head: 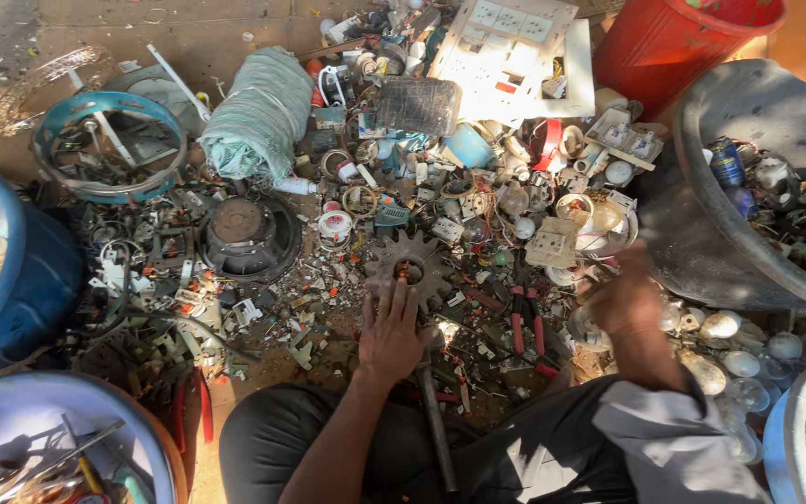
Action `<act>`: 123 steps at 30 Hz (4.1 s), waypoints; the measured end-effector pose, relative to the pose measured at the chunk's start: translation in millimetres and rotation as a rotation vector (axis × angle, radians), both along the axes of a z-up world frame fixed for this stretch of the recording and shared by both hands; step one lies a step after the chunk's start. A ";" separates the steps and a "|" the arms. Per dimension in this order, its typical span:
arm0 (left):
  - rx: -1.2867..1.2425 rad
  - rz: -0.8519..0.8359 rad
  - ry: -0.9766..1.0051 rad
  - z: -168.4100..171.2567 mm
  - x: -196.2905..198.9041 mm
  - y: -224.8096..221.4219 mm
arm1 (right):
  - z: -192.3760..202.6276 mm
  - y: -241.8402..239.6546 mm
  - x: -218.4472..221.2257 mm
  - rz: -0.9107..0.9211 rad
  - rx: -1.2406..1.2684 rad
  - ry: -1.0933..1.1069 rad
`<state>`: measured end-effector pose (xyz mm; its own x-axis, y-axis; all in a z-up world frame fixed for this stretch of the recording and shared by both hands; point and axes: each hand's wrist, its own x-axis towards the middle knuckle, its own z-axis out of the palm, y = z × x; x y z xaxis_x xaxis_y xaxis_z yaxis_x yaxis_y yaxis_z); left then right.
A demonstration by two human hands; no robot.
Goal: The person sits on the ground amidst a large pile of electronic waste and uses a hammer to break apart various small electronic components. They repeatedly pick up items such as plastic casings and metal parts, strike them against a gear-like anvil, and discard the fragments.
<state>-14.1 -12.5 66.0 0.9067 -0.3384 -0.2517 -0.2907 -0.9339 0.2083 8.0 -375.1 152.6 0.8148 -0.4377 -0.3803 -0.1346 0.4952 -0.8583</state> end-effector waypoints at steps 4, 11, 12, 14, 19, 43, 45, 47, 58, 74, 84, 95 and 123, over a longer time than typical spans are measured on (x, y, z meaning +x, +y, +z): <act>0.114 0.460 0.212 3.8 2.2 21.9 | -58.7 57.1 0.0 0.444 -0.399 0.351; -0.197 0.595 -0.080 -27.6 3.8 36.0 | -115.7 124.6 33.0 0.757 -1.617 -0.086; -0.294 0.601 0.027 -34.3 1.9 30.4 | -125.4 128.2 36.6 0.789 -1.567 -0.080; -0.457 0.595 -0.258 -42.8 1.8 24.2 | -136.7 130.7 45.4 0.852 -1.472 -0.075; -0.643 0.693 -0.098 -38.9 13.2 29.4 | -112.4 120.0 54.9 0.624 -1.176 0.056; -1.558 1.315 0.272 -49.6 100.8 183.8 | -81.4 220.3 -65.0 0.968 -0.281 0.429; -1.585 1.373 0.250 -63.1 99.8 191.4 | -86.0 222.9 -60.8 0.981 -0.281 0.425; -1.590 1.367 0.207 -74.0 98.3 191.8 | -88.8 223.8 -60.9 0.987 -0.307 0.424; -1.586 1.024 0.135 -35.6 61.3 144.7 | -92.1 222.4 -64.2 0.945 -0.358 0.258; -1.034 0.361 0.021 78.3 -115.3 6.0 | -8.6 197.2 -113.3 0.598 -1.259 -0.654; -1.100 0.254 0.174 81.3 -142.8 14.7 | -13.4 184.1 -133.0 0.670 -1.400 -0.754; -0.918 0.242 0.061 47.0 -137.2 13.4 | -40.7 175.8 -141.2 0.681 -1.003 -0.314; -1.801 0.863 0.773 16.8 -112.9 9.1 | -82.7 186.9 -123.4 0.723 -0.576 -0.114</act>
<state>-127.0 -3.3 82.8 0.8256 -0.2363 -0.5123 0.5486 0.5483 0.6312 -115.4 -188.1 69.9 0.9820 0.0943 -0.1636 -0.1445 -0.1823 -0.9726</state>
